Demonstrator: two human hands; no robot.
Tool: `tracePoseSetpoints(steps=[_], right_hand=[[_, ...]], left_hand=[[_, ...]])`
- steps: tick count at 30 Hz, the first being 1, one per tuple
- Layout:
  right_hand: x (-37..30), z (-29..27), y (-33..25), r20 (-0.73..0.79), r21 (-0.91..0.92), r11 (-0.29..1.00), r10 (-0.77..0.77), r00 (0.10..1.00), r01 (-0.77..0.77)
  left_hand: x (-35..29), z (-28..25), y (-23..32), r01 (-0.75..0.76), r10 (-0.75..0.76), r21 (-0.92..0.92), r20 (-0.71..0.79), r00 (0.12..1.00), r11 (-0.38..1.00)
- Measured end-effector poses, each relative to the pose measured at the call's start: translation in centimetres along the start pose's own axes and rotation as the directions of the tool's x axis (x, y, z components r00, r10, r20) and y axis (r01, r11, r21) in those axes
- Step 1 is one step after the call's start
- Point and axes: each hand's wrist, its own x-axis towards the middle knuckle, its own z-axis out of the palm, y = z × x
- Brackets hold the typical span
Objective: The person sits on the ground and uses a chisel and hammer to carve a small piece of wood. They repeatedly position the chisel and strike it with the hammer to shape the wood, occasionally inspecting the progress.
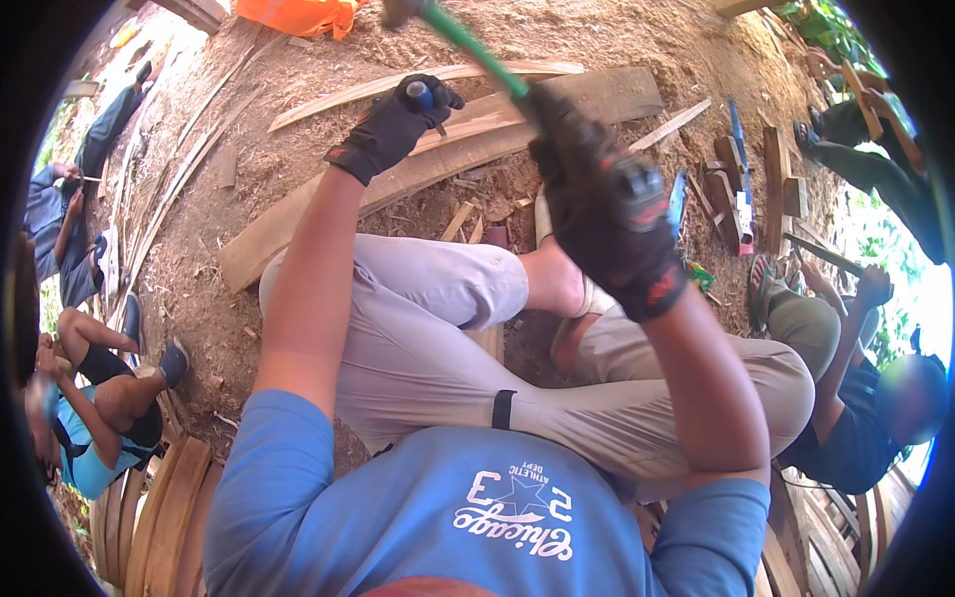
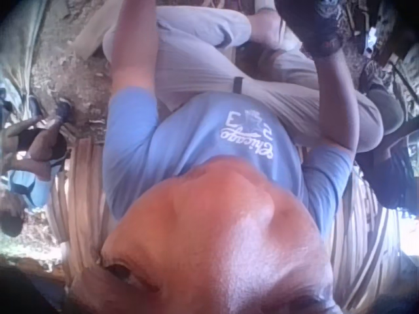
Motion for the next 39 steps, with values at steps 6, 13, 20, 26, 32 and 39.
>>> tracePoseSetpoints(steps=[6,13,20,26,32,39], right_hand=[[1.1,-0.4,-2.6,0.143,-0.097,0.992,0.093,0.985,-0.08],[-1.6,1.0,-2.0,0.32,-0.207,0.968,0.204,0.925,-0.142],[0.0,-0.8,-4.3,0.013,-0.021,0.996,0.089,0.996,-0.089],[-1.3,0.4,-2.6,0.24,-0.128,0.968,0.242,0.94,-0.216],[-2.0,1.2,-2.1,0.098,-0.187,0.981,0.068,0.993,-0.049],[-0.7,0.4,-3.0,-0.042,-0.01,0.998,0.064,0.997,-0.064]], left_hand=[[-0.2,-0.3,-2.2,-0.131,0.131,-0.049,0.002,0.991,0.99],[-0.3,0.4,0.1,0.062,-0.085,0.44,0.033,0.996,0.896],[-0.7,0.3,-0.8,-0.097,0.097,-0.008,-0.017,0.995,0.995],[-1.0,0.2,0.9,0.01,-0.009,0.147,-0.005,1.0,0.989],[-0.5,0.5,-0.2,-0.063,0.061,-0.078,-0.025,0.998,0.995],[-1.0,0.5,-0.2,-0.11,0.11,0.001,-0.047,0.993,0.994]])
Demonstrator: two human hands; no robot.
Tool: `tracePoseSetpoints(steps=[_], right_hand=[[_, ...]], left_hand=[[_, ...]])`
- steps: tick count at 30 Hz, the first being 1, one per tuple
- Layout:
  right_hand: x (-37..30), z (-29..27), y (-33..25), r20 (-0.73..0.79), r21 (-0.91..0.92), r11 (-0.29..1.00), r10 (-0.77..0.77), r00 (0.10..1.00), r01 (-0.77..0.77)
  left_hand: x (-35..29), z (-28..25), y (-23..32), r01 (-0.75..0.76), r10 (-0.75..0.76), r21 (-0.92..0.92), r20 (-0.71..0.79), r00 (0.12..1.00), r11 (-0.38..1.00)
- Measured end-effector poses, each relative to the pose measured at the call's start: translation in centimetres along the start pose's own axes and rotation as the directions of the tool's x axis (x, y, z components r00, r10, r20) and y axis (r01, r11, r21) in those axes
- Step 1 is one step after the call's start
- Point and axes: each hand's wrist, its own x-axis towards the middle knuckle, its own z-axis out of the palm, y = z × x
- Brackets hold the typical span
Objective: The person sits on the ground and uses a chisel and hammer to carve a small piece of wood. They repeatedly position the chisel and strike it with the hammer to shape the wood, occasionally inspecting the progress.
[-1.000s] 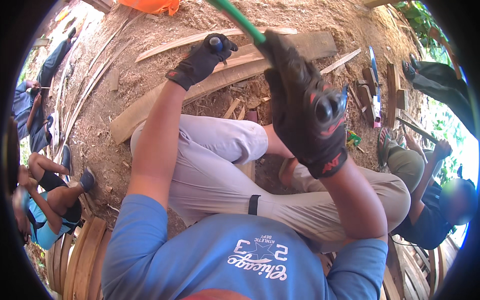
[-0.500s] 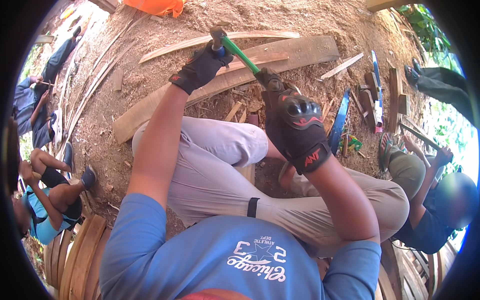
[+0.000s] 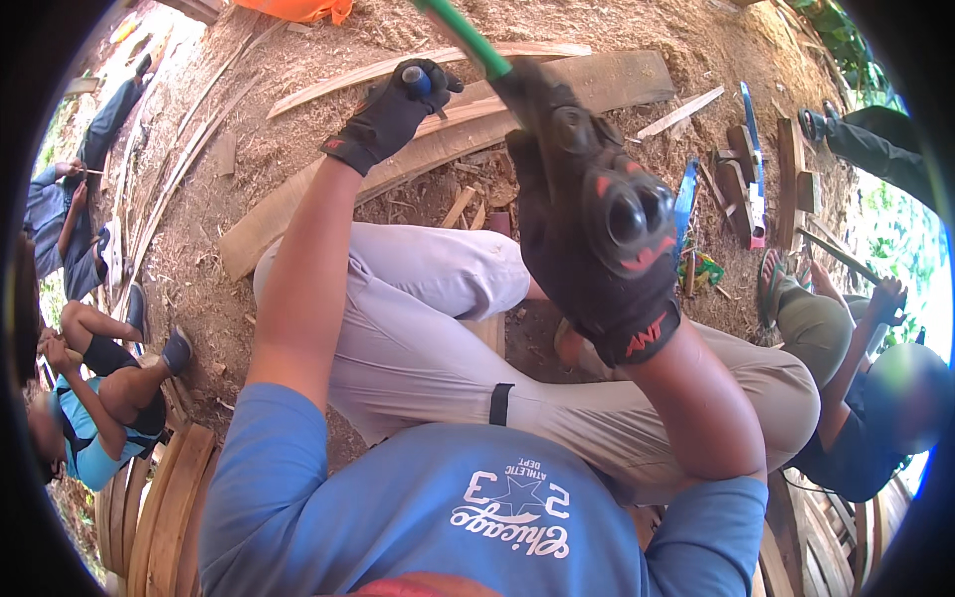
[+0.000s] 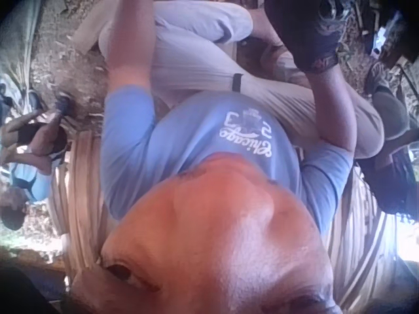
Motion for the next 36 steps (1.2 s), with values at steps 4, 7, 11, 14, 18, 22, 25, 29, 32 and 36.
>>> tracePoseSetpoints(steps=[4,7,11,14,18,22,25,29,32,36], right_hand=[[-0.5,0.4,-0.3,0.241,-0.101,0.982,0.179,0.954,-0.159],[-1.7,1.5,1.4,0.355,-0.078,0.982,0.187,0.916,-0.17],[-0.7,3.0,3.6,-0.062,0.121,0.993,0.007,0.998,0.0],[-2.5,5.4,8.0,0.072,-0.03,0.986,0.164,0.984,-0.162],[-6.0,8.9,15.3,0.387,-0.222,0.886,0.463,0.798,-0.407],[-7.7,10.2,18.1,0.47,-0.316,0.839,0.544,0.695,-0.442],[-7.8,10.4,18.3,0.471,-0.36,0.835,0.548,0.692,-0.416],[-7.2,10.3,17.8,0.471,-0.44,0.817,0.563,0.679,-0.372],[-6.5,9.7,16.8,0.462,-0.45,0.796,0.596,0.657,-0.405],[-7.1,9.6,17.1,0.424,-0.378,0.822,0.563,0.709,-0.427]], left_hand=[[0.5,-0.1,-0.6,0.1,-0.101,0.039,0.005,0.995,0.994],[0.1,0.2,2.6,0.291,-0.314,0.378,-0.001,0.95,0.879],[0.0,-0.2,0.7,0.061,-0.061,-0.002,0.01,0.998,0.998],[0.0,-0.1,-0.4,0.092,-0.092,-0.008,0.019,0.996,0.996],[0.5,0.0,0.4,0.106,-0.107,0.02,0.036,0.994,0.994],[0.4,-0.4,0.5,0.105,-0.108,0.048,0.086,0.99,0.993],[0.0,-1.0,1.2,0.146,-0.152,0.053,0.12,0.981,0.988],[-0.5,-1.6,2.3,0.254,-0.245,-0.097,0.099,0.964,0.962],[-1.0,-2.8,1.4,0.264,-0.267,-0.097,-0.016,0.964,0.96],[-1.4,-6.0,-2.2,0.278,-0.336,-0.434,-0.061,0.94,0.857]])
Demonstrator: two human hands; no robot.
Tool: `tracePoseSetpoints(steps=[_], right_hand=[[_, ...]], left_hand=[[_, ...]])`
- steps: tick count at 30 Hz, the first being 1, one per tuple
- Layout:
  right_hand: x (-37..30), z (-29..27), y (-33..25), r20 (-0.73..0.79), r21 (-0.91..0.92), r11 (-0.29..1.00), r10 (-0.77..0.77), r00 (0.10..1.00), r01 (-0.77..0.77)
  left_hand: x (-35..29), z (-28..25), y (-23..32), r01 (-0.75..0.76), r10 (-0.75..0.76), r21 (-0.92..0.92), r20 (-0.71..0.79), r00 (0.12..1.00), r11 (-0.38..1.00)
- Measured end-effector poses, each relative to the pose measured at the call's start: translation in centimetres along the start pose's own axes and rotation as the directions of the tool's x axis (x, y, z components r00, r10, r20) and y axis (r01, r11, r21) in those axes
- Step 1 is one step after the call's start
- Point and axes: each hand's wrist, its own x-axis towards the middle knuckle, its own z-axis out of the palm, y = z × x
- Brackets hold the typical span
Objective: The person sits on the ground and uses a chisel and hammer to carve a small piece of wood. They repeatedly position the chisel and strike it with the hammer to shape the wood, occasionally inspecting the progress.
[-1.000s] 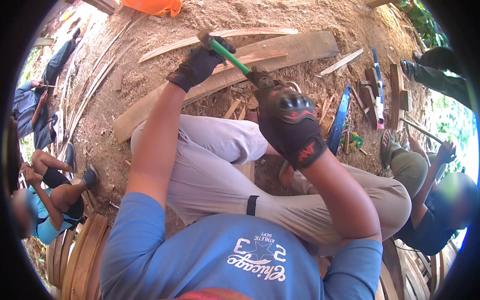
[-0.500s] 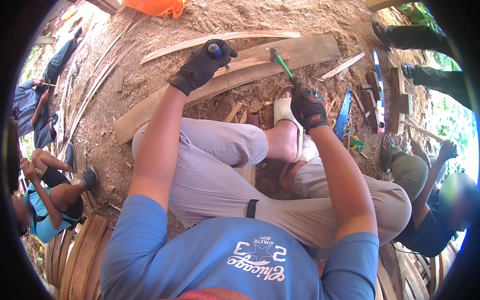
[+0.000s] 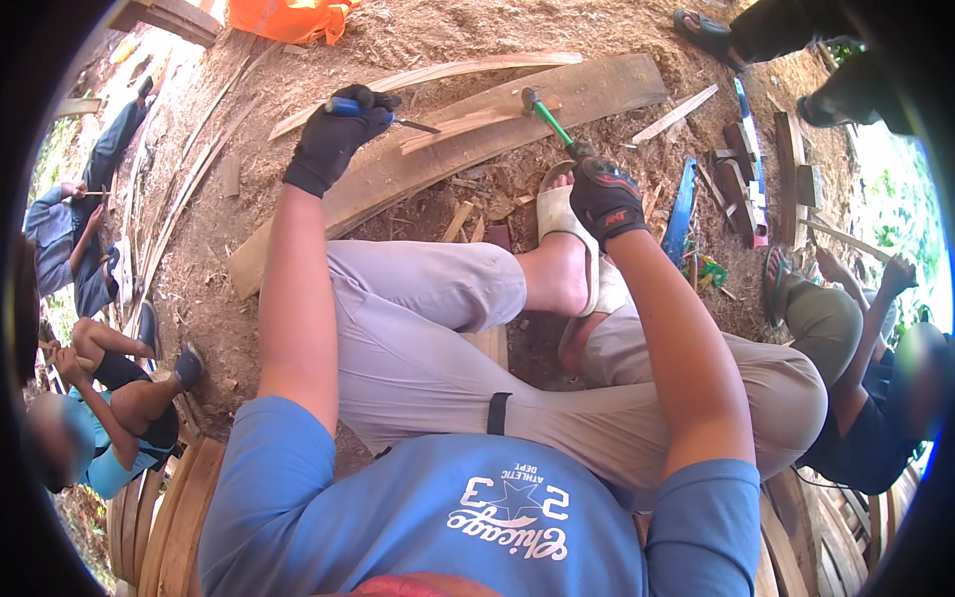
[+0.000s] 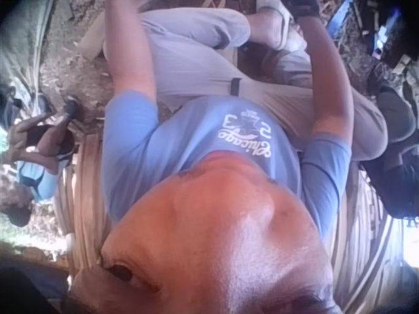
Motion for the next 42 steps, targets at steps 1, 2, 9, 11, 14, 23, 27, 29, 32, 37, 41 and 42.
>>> tracePoseSetpoints(steps=[1,2,9,11,14,23,27,29,32,37,41,42], right_hand=[[-0.1,-0.2,0.0,0.007,0.001,1.0,0.001,1.0,-0.001],[-0.1,-0.4,-0.1,0.014,0.002,1.0,0.002,1.0,-0.002],[0.7,1.1,1.1,0.077,-0.095,0.995,-0.001,0.997,0.008],[0.6,0.8,1.1,0.074,-0.056,0.998,-0.018,0.997,0.022],[0.0,0.0,0.5,0.067,0.059,0.998,-0.001,0.998,-0.003],[0.2,0.6,0.8,0.039,0.047,0.999,-0.017,0.999,0.015],[-0.3,0.4,0.6,0.013,0.08,0.997,-0.022,1.0,0.021],[-0.4,0.2,0.4,0.011,0.073,0.997,-0.032,0.999,0.031],[0.0,0.5,0.5,0.04,0.066,0.998,0.001,0.999,-0.003],[0.7,1.3,1.4,0.059,0.091,0.996,0.009,0.998,-0.014],[0.9,1.4,1.2,0.08,0.079,0.996,0.031,0.996,-0.038],[0.9,1.4,1.2,0.091,0.073,0.996,0.039,0.995,-0.046]], left_hand=[[0.1,-0.1,0.2,0.025,-0.027,-0.122,-0.014,1.0,0.992],[0.0,-0.3,0.6,0.038,-0.043,-0.197,-0.023,0.999,0.98],[-1.7,-4.6,2.6,0.041,0.007,-0.312,0.151,0.989,0.949],[-2.4,-4.7,3.7,-0.036,0.041,-0.31,0.008,0.999,0.95],[-2.3,-2.0,4.2,-0.135,0.119,-0.172,-0.099,0.988,0.976],[2.2,11.1,2.9,-0.419,0.398,0.505,0.156,0.904,0.754],[3.5,11.1,0.9,-0.401,0.356,0.467,0.186,0.916,0.788],[4.0,10.7,0.1,-0.408,0.352,0.469,0.205,0.913,0.784],[4.3,10.0,-0.2,-0.381,0.328,0.522,0.195,0.924,0.763],[4.1,10.1,0.6,-0.402,0.332,0.508,0.226,0.916,0.762],[4.1,9.5,0.5,-0.398,0.318,0.562,0.239,0.917,0.725],[4.1,9.5,0.4,-0.386,0.309,0.557,0.231,0.922,0.735]])
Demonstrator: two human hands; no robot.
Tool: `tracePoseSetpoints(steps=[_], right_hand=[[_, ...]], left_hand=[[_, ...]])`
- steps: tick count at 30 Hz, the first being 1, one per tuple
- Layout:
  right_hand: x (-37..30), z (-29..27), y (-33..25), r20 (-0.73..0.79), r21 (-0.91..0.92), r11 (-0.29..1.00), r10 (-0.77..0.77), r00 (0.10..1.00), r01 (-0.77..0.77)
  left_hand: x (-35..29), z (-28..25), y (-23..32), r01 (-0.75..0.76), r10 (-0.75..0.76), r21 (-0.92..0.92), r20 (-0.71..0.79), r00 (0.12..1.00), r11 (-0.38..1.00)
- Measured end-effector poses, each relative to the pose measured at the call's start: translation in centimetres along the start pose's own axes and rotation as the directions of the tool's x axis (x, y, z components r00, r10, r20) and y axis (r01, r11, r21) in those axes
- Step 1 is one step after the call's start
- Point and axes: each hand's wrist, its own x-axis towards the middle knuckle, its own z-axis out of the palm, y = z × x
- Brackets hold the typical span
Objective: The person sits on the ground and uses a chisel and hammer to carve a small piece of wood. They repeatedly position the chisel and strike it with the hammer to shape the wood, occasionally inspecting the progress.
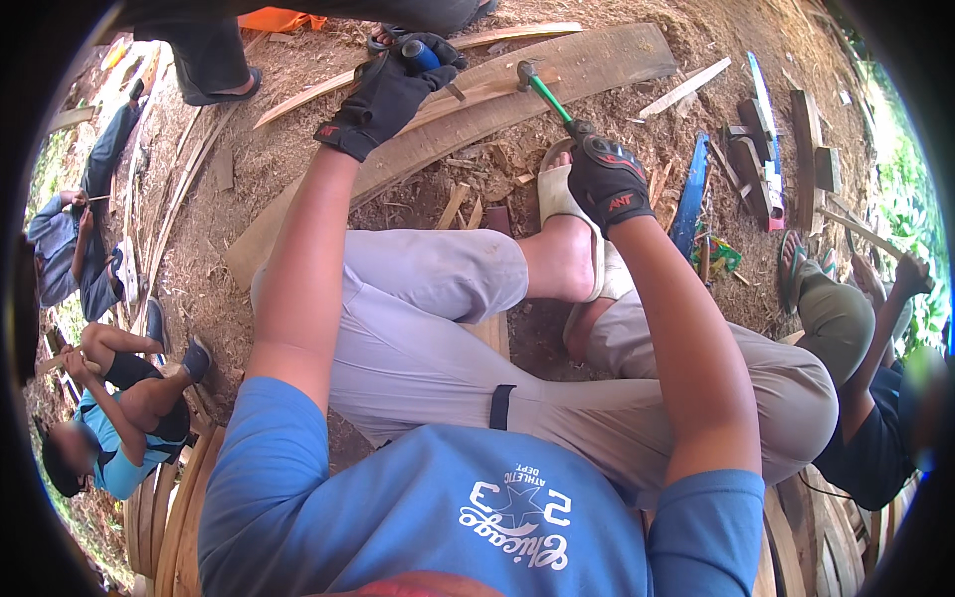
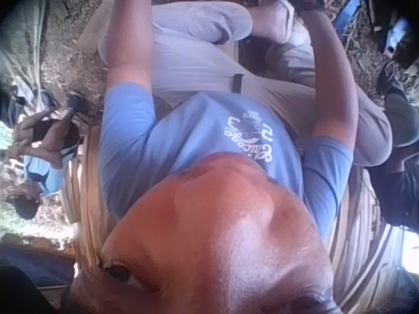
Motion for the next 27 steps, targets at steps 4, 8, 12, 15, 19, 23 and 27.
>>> tracePoseSetpoints(steps=[4,8,12,15,19,23,27], right_hand=[[-0.1,-0.2,-0.3,-0.011,0.013,1.0,-0.012,1.0,0.012],[0.4,0.6,0.4,-0.009,0.009,1.0,-0.005,1.0,0.005],[0.4,0.5,0.4,-0.006,0.031,1.0,0.005,1.0,-0.005],[0.4,0.4,0.3,0.006,0.032,0.999,0.034,0.999,-0.034],[0.7,0.6,0.5,0.015,0.021,1.0,0.015,1.0,-0.015],[0.2,0.4,0.2,-0.012,0.034,0.999,-0.004,1.0,0.004],[0.3,0.4,0.2,0.002,0.036,0.999,0.004,1.0,-0.004]], left_hand=[[0.0,0.0,-0.1,0.007,-0.007,0.011,-0.003,1.0,1.0],[-0.1,-0.3,1.6,0.106,-0.107,0.028,0.008,0.994,0.994],[-0.1,0.1,0.4,0.089,-0.087,-0.049,0.033,0.996,0.995],[-0.1,0.2,1.2,0.103,-0.103,-0.014,0.042,0.994,0.995],[-0.1,0.1,0.9,0.088,-0.087,-0.011,0.047,0.995,0.996],[-0.2,0.1,0.9,0.102,-0.103,0.041,0.027,0.994,0.994],[-0.2,0.0,1.1,0.091,-0.091,-0.01,0.043,0.995,0.996]])
